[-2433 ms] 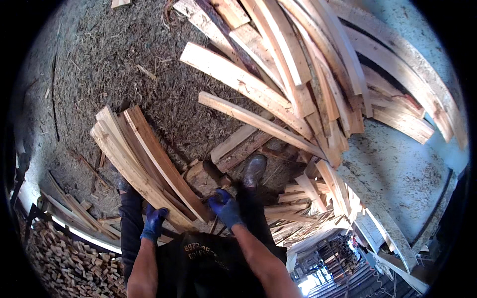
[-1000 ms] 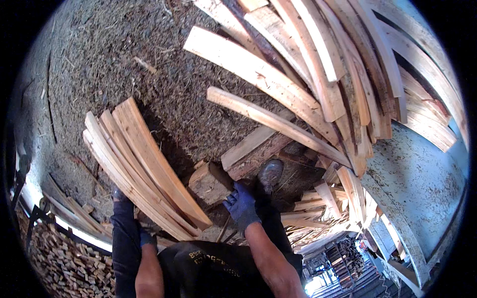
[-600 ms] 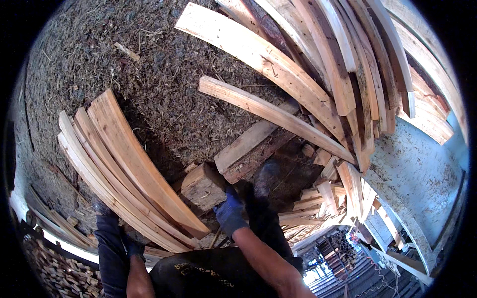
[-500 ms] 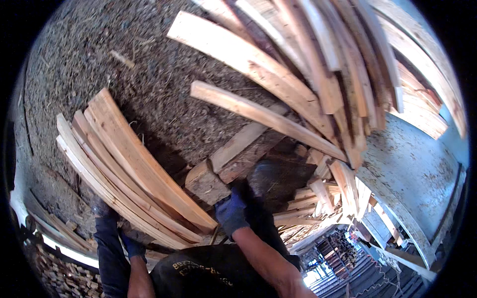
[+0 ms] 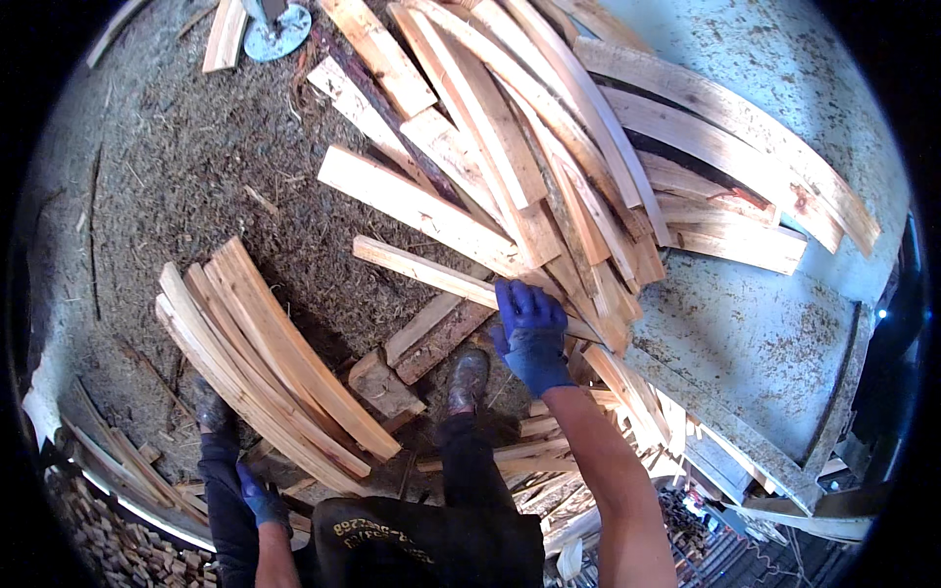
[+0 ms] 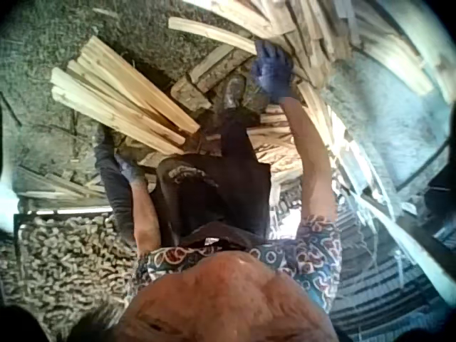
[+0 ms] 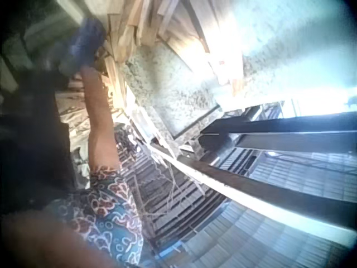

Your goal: The person gathers and stacks wooden planks in a workshop. They pick up planks from a pile on the floor, carry them to a metal rack, and arrange them in a neat stack. The person repeats this process multiple times, moving planks from the floor to the rack.

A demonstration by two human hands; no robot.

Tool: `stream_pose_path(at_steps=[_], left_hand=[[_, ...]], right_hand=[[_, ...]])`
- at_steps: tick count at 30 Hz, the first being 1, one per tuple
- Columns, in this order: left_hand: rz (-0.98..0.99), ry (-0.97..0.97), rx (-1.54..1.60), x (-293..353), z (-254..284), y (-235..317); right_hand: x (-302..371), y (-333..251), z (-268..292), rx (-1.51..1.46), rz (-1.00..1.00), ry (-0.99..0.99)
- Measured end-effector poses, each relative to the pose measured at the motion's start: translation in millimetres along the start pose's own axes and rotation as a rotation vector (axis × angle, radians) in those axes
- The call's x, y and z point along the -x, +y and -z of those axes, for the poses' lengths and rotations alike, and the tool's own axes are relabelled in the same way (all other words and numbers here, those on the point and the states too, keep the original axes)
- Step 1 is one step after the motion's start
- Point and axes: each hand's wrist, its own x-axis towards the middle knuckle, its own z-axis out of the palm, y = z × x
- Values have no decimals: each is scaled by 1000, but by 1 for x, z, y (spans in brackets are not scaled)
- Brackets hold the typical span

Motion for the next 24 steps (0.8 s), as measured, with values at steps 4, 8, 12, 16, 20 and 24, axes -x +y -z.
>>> stream_pose_path(at_steps=[4,8,12,16,20,24], left_hand=[[-331,-213,-133,62,-16,12],[-282,-355,-73,134,-72,54],[-184,-543,-14,160,-101,66],[-172,-626,-50,164,-114,58],[-94,-663,-147,161,-107,42],[-40,-590,-221,166,-94,33]], right_hand=[[-12,6,-19,137,11,-96],[-34,1,-22,211,-63,-273],[-46,-6,0,72,-139,-492],[-5,-16,-15,168,23,-139],[-13,-11,-29,174,-27,-36],[-40,-15,-22,204,-41,-237]])
